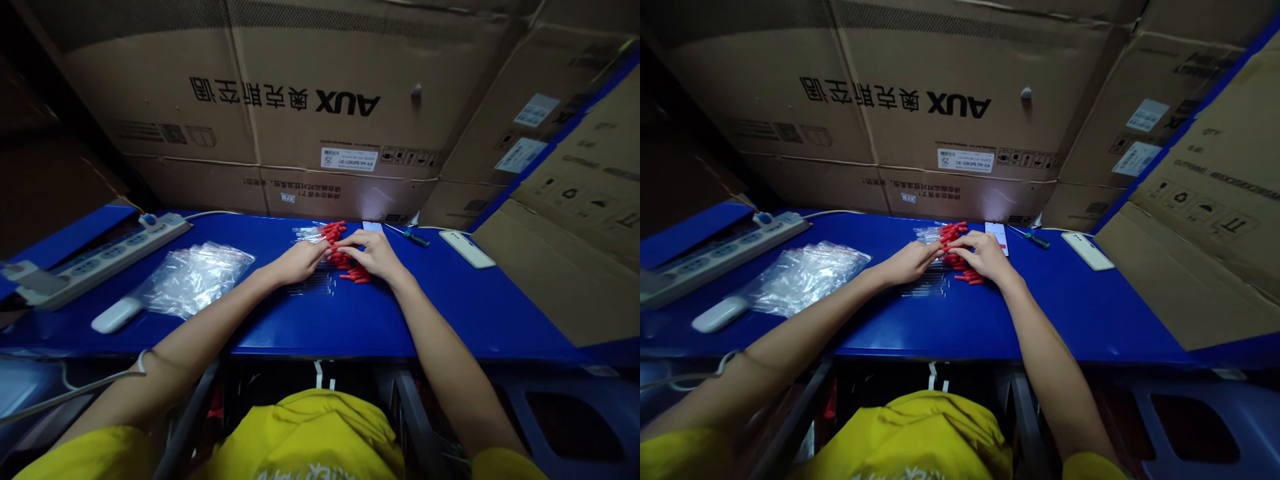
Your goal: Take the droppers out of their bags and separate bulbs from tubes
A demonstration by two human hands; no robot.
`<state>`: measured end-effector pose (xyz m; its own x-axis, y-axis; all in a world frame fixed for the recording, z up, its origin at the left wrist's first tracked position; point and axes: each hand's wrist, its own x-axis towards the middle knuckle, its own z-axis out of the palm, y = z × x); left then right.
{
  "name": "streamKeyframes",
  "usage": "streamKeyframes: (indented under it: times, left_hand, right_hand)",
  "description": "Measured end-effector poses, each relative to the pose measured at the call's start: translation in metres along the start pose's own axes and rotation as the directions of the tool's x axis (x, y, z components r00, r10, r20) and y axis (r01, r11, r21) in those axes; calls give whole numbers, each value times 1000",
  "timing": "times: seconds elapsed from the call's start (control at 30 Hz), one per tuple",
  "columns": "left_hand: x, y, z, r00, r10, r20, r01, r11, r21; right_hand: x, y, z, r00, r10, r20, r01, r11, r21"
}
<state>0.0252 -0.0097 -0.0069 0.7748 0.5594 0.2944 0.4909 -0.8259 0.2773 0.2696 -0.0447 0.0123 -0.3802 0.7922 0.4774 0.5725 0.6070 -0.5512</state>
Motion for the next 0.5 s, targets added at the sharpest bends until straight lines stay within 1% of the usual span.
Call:
streamKeyframes:
  times: [0.17,0.33,0.5]
  left_hand:
    - [0,2,-4,1000,17,19,-16,999,-30]
    - [1,3,-7,999,33,30,-31,998,-60]
    - [1,2,-7,999,46,29,-44,997,-60]
  right_hand:
    - [-1,2,-4,1000,-16,-6,16,1000,-8]
    - [-1,-2,-9,1000,10,28,-9,999,-37]
    - [-1,-4,-12,1000,22,19,-21,998,-60]
